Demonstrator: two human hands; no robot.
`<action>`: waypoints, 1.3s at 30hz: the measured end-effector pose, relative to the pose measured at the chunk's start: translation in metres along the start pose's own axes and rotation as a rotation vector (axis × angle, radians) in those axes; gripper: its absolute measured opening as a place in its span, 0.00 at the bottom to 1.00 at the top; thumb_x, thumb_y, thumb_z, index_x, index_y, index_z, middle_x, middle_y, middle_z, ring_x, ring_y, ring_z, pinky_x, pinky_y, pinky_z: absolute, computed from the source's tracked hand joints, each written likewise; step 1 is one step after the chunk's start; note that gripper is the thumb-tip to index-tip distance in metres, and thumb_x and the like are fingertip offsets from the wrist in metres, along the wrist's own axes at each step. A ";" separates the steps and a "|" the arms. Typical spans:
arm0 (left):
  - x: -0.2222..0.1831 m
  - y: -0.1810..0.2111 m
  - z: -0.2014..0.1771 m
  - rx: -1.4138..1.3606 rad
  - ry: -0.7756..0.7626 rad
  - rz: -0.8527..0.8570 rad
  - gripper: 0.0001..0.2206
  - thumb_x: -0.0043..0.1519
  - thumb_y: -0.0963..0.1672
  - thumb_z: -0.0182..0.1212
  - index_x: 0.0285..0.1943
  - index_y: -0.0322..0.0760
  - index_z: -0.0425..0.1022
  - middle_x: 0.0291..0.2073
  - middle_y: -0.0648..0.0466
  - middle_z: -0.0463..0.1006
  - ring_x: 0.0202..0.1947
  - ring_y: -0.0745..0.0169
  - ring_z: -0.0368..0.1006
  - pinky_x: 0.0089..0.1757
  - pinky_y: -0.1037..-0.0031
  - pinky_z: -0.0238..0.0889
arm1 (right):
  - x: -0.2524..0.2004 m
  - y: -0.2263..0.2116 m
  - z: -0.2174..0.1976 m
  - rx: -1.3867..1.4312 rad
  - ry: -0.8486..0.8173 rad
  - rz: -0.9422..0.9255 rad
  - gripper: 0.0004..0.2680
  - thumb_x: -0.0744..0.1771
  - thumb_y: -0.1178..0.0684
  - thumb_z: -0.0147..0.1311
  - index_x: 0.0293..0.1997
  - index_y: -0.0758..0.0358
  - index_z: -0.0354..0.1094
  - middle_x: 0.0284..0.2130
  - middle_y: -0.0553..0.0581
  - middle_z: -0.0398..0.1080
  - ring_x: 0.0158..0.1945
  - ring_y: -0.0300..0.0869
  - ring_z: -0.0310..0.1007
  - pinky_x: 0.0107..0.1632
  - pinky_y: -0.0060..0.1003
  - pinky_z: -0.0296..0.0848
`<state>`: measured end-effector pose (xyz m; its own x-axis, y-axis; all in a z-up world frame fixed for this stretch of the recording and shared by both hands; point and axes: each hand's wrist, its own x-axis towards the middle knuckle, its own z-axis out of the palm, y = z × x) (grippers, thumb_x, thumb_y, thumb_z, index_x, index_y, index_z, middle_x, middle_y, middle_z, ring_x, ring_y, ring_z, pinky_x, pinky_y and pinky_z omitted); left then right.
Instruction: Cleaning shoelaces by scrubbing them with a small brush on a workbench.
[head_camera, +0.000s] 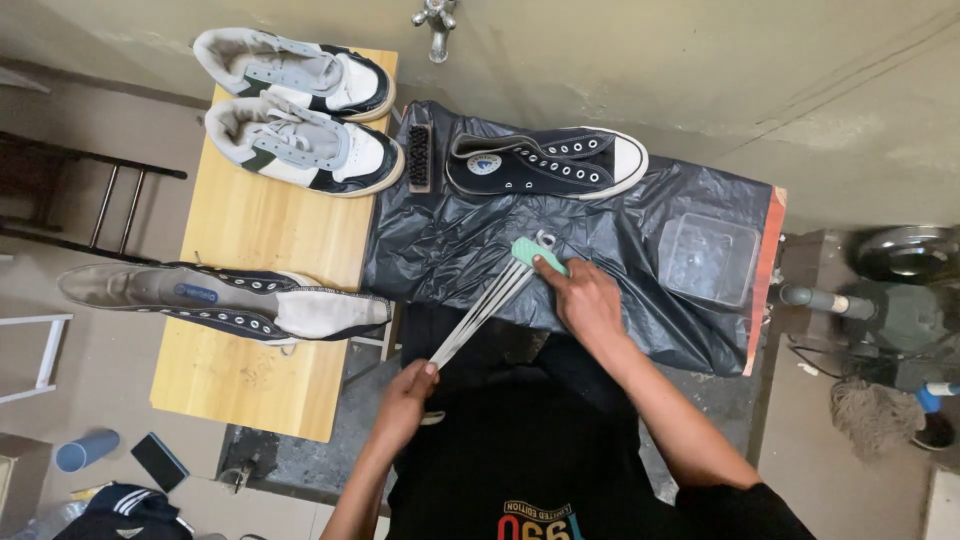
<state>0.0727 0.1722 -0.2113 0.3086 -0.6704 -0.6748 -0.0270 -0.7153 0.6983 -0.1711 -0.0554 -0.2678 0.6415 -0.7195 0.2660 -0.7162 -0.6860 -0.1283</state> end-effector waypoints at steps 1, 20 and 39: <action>-0.011 0.008 -0.005 -0.011 -0.021 -0.071 0.16 0.71 0.51 0.47 0.39 0.41 0.76 0.29 0.53 0.73 0.34 0.58 0.68 0.39 0.69 0.60 | 0.005 0.000 -0.005 0.013 -0.088 0.013 0.18 0.68 0.58 0.45 0.60 0.37 0.73 0.29 0.53 0.65 0.30 0.49 0.68 0.30 0.42 0.69; 0.054 0.069 0.058 0.192 0.046 0.135 0.18 0.71 0.50 0.44 0.43 0.37 0.79 0.39 0.36 0.83 0.48 0.29 0.77 0.47 0.50 0.68 | 0.060 0.127 -0.103 1.279 0.113 0.785 0.14 0.74 0.55 0.38 0.69 0.56 0.59 0.26 0.47 0.53 0.19 0.27 0.49 0.18 0.19 0.49; 0.042 0.082 0.056 0.378 0.100 0.185 0.20 0.72 0.51 0.43 0.43 0.34 0.79 0.38 0.35 0.83 0.44 0.29 0.78 0.43 0.46 0.70 | 0.013 0.030 -0.035 -0.060 -0.054 0.131 0.15 0.67 0.48 0.48 0.57 0.24 0.72 0.27 0.49 0.65 0.24 0.50 0.73 0.28 0.43 0.74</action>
<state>0.0304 0.0742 -0.1960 0.3559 -0.7851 -0.5070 -0.4313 -0.6193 0.6561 -0.1938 -0.0812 -0.2352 0.5544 -0.8082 0.1986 -0.8086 -0.5795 -0.1012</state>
